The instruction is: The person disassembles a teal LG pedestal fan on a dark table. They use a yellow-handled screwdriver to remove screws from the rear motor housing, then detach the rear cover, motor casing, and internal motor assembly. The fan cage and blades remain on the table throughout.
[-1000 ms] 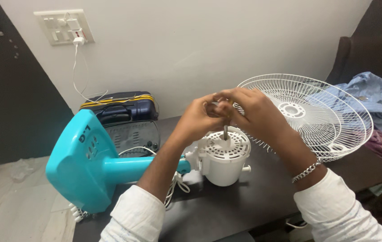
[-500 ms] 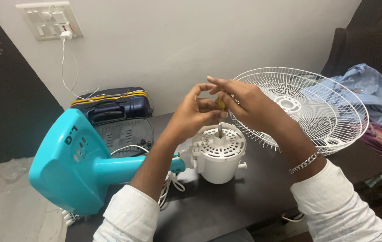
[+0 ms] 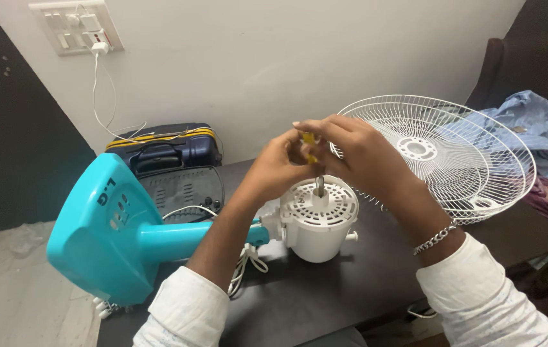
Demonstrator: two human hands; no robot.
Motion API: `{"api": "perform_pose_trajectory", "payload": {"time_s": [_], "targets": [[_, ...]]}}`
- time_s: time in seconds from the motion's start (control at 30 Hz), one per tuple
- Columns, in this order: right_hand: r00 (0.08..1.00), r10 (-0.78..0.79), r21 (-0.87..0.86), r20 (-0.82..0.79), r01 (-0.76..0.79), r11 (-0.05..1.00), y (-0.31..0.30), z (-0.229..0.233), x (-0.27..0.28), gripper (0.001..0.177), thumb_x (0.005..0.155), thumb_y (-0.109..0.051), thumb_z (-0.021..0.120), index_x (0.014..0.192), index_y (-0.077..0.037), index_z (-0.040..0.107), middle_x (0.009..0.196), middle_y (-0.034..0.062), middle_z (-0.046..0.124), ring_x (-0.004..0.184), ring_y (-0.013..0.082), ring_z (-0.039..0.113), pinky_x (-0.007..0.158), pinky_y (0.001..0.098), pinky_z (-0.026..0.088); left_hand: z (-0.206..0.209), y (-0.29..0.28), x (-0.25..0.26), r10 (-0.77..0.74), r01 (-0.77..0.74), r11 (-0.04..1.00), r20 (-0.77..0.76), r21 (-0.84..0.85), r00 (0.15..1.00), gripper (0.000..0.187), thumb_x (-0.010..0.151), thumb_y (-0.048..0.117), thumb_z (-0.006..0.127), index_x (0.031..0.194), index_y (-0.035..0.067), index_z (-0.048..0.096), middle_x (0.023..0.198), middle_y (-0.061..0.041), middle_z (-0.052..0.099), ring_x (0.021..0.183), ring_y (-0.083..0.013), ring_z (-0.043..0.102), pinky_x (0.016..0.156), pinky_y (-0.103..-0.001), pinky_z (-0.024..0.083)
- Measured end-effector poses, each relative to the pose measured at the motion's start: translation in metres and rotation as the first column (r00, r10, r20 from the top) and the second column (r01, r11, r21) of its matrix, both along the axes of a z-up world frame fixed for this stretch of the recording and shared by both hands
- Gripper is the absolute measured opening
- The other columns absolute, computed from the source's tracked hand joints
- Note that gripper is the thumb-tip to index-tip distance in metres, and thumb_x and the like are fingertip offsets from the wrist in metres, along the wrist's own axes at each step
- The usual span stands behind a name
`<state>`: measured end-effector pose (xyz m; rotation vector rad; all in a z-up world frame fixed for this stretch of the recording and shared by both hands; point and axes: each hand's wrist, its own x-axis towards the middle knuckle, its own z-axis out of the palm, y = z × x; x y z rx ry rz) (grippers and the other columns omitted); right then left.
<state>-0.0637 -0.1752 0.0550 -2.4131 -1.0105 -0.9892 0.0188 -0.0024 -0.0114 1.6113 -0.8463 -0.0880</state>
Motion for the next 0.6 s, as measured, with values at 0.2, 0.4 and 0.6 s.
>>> {"api": "perform_pose_trajectory", "payload": {"time_s": [0.2,0.4,0.6], "targets": [[0.996,-0.034,0.091,-0.080,0.042,0.995,-0.005,-0.001,0.003,0.030,0.099,-0.014,0.068,0.127,-0.006,0.069,0.106,0.0136,0.075,0.092,0.0287,0.073,0.083,0.0398,0.058,-0.002,0.001,-0.004,-0.319,0.275,0.937,-0.210,-0.214,0.924,0.034,0.097,0.010,0.064,0.129,0.001,0.060,0.112,-0.003,0.071,0.104,-0.0104,0.069,0.092,-0.031,0.059],[0.996,-0.051,0.099,-0.071,0.058,0.993,-0.002,-0.001,0.000,0.028,0.097,-0.024,0.072,0.119,-0.006,0.070,0.107,0.0143,0.075,0.097,0.0293,0.073,0.085,0.0408,0.058,0.018,-0.007,-0.018,0.108,-0.110,0.992,0.021,0.060,0.994,0.029,0.082,0.010,0.079,0.106,-0.003,0.071,0.092,-0.008,0.080,0.085,-0.0132,0.078,0.075,-0.031,0.063],[0.997,-0.009,0.108,-0.075,0.017,0.994,-0.005,-0.004,0.004,0.037,0.102,-0.015,0.060,0.137,-0.003,0.064,0.115,0.0126,0.075,0.097,0.0285,0.073,0.092,0.0431,0.052,0.028,-0.017,-0.024,0.280,-0.312,0.920,0.161,0.238,0.947,0.038,0.079,0.022,0.087,0.104,-0.002,0.073,0.090,-0.010,0.079,0.082,-0.0181,0.078,0.075,-0.033,0.062]]}}
